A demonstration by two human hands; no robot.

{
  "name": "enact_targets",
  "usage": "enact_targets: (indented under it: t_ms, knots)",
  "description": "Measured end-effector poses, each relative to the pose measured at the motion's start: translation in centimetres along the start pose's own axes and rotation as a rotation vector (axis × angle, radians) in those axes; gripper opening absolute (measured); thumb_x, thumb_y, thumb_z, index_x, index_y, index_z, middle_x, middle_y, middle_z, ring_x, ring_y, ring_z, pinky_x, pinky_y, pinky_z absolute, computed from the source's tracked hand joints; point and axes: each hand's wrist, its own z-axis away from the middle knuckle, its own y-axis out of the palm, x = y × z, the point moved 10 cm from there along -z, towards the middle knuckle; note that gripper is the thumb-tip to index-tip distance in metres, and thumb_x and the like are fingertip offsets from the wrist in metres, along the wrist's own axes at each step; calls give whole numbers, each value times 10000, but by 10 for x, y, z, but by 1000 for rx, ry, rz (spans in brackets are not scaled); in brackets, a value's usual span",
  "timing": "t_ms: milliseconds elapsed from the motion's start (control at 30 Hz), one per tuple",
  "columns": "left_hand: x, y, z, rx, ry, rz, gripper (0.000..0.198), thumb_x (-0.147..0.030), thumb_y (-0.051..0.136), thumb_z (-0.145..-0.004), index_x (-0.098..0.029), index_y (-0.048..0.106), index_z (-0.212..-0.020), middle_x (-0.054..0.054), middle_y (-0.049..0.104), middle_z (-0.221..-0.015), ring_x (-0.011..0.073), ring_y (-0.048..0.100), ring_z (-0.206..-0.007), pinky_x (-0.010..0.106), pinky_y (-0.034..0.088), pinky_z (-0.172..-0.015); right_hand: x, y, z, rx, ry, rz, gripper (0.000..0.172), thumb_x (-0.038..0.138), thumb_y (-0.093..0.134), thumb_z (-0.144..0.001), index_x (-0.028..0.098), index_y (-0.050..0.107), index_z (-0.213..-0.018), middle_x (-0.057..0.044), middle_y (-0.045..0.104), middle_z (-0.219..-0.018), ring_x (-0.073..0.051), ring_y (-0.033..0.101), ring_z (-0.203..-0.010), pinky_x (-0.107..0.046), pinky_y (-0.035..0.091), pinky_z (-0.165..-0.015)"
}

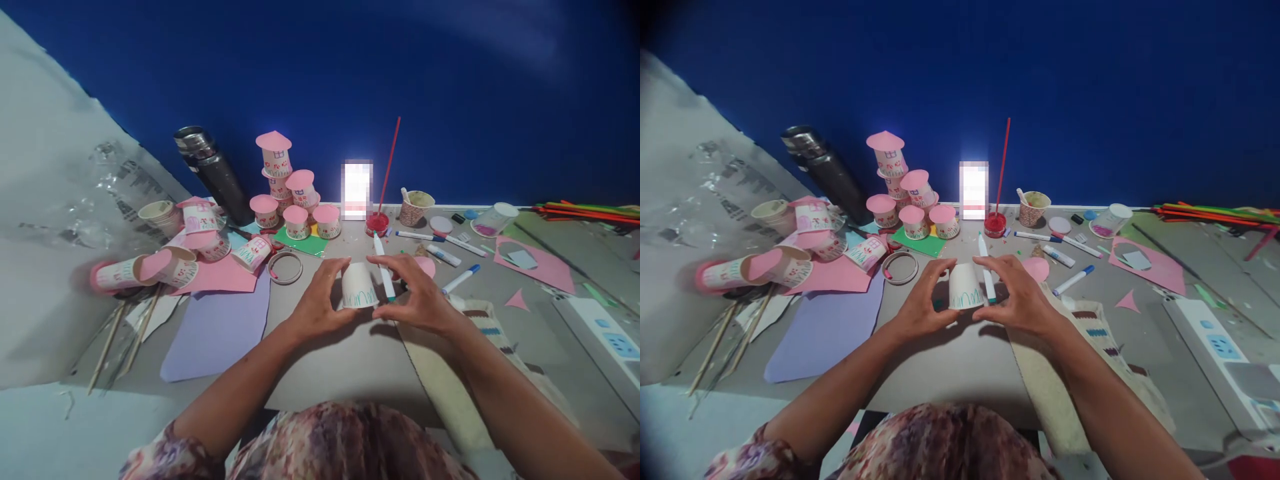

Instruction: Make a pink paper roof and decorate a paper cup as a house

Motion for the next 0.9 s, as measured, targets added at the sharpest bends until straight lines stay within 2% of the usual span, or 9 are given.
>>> enact_targets:
  t_ms: [100, 200, 267, 367, 500, 633, 733, 800, 900]
  knots:
    - [-8, 5, 1, 41, 42, -78, 856, -310, 792, -790, -237, 377, -1535, 168, 558, -1470, 364, 552, -1355, 557, 442, -1162, 7, 10, 2, 67, -69, 59, 922, 480, 925, -748, 278, 509, -1546, -152, 662, -1336, -355, 617, -1213, -512, 572, -1002]
    - [-12, 3, 3, 21, 56, -62, 896, -329, 816, -780, -247, 369, -1553, 170, 549, -1490, 375, 532, -1381, 575, 415, -1179, 8, 11, 3, 73, -73, 60, 850, 458, 913, -767, 284, 544, -1513, -148, 662, -1323, -356, 613, -1226, -521, 562, -1023]
    - [-8, 0, 3, -4, 19, 58, 977, -323, 845, -753, -270, 334, -1583, 165, 504, -1541, 372, 496, -1426, 577, 398, -1196, 5, 6, 3, 47, -40, 12, 791, 467, 904, -775, 287, 577, -1472, -140, 664, -1333, -351, 621, -1227, -511, 558, -1023]
    - [6, 1, 2, 11, -87, 381, 1063, -355, 899, -724, -323, 312, -1610, 145, 459, -1596, 366, 437, -1491, 561, 409, -1191, -9, -3, 4, -4, 51, -167, 786, 521, 919, -740, 303, 606, -1428, -123, 654, -1390, -350, 628, -1267, -486, 547, -1045]
    - [9, 10, -2, 61, -115, 710, 896, -403, 927, -721, -323, 500, -1505, 128, 497, -1589, 379, 443, -1490, 552, 430, -1164, -31, -6, 4, -83, 170, -524, 843, 607, 936, -668, 315, 625, -1394, -103, 671, -1386, -350, 645, -1284, -476, 538, -1077]
    - [7, 14, -6, 54, -118, 822, 738, -350, 906, -751, -297, 576, -1409, 122, 571, -1518, 362, 505, -1443, 533, 436, -1145, -42, 5, 2, -71, 241, -653, 851, 609, 956, -622, 305, 651, -1355, -108, 698, -1360, -355, 670, -1256, -470, 587, -995]
    - [10, 8, -6, -15, -128, 764, 689, -316, 888, -742, -271, 583, -1359, 125, 602, -1456, 354, 553, -1383, 534, 457, -1128, -45, 8, 1, -89, 260, -664, 872, 603, 970, -591, 312, 661, -1353, -115, 692, -1400, -360, 660, -1283, -463, 602, -950]
    - [9, -1, -5, -80, -107, 605, 696, -260, 858, -730, -277, 563, -1359, 121, 580, -1456, 342, 557, -1359, 538, 464, -1126, -46, 5, 1, -130, 268, -640, 851, 558, 978, -604, 320, 661, -1358, -114, 700, -1407, -345, 660, -1284, -468, 594, -968]
    - [1, -14, -3, -157, -40, 311, 744, -154, 764, -721, -295, 495, -1400, 117, 531, -1466, 321, 527, -1367, 545, 460, -1139, -52, -10, 7, -277, 319, -534, 601, 474, 916, -745, 311, 697, -1281, -101, 784, -1241, -280, 736, -1055, -461, 610, -893]
